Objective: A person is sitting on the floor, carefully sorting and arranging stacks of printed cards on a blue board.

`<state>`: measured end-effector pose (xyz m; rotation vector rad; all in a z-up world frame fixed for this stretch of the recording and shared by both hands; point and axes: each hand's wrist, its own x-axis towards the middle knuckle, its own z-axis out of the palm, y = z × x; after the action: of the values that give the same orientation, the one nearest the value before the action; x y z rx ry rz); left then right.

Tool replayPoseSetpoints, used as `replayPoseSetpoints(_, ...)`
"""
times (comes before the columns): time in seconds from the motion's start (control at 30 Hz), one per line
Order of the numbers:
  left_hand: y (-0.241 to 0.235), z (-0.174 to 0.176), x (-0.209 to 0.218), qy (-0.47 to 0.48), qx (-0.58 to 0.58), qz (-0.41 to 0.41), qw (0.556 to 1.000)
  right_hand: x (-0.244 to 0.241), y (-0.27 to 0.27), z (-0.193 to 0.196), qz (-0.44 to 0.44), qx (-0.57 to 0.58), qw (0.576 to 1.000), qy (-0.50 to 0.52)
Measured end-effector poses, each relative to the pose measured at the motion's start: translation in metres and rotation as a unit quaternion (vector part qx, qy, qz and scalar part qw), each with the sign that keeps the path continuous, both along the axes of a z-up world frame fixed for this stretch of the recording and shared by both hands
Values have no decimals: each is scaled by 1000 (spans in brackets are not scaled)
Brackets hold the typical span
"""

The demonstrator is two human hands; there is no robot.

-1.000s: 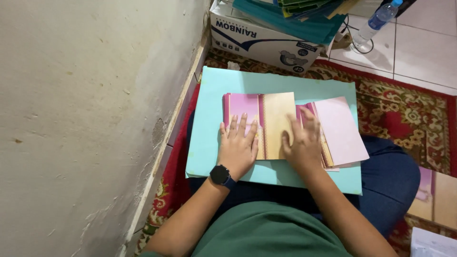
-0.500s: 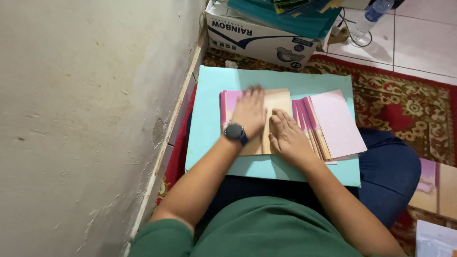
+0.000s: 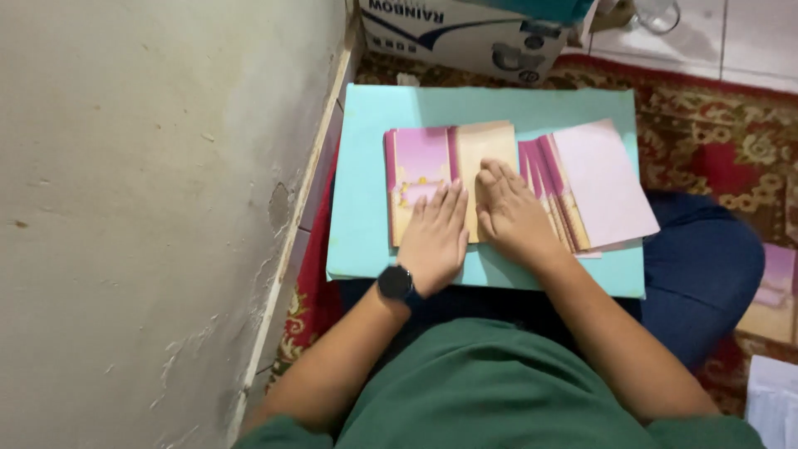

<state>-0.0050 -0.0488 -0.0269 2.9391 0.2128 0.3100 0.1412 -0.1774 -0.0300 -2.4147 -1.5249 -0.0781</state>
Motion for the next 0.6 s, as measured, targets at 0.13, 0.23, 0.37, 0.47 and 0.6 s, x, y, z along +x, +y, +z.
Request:
replayPoseSetpoints(0.13, 50, -43, 56, -101, 54, 21, 993, 0, -2, -5, -3, -9, 1000, -2)
replayPoseSetpoints(0.23, 74, -32, 78, -160, 55, 64, 984, 0, -2, 1, -3, -18, 1000, -6)
replayPoseSetpoints(0.37, 68, -16, 74, -57, 19, 108, 992, -6, 0, 8, 8, -63, 998, -14)
replayPoseSetpoints(0.47, 69, -26, 73, -48, 21, 103, 993, -9, 21, 10, 42, -60, 997, -30)
replayPoseSetpoints(0.6, 70, -31, 76, -86, 50, 101, 990, 29, 63, -11, 60, 16, 996, -67)
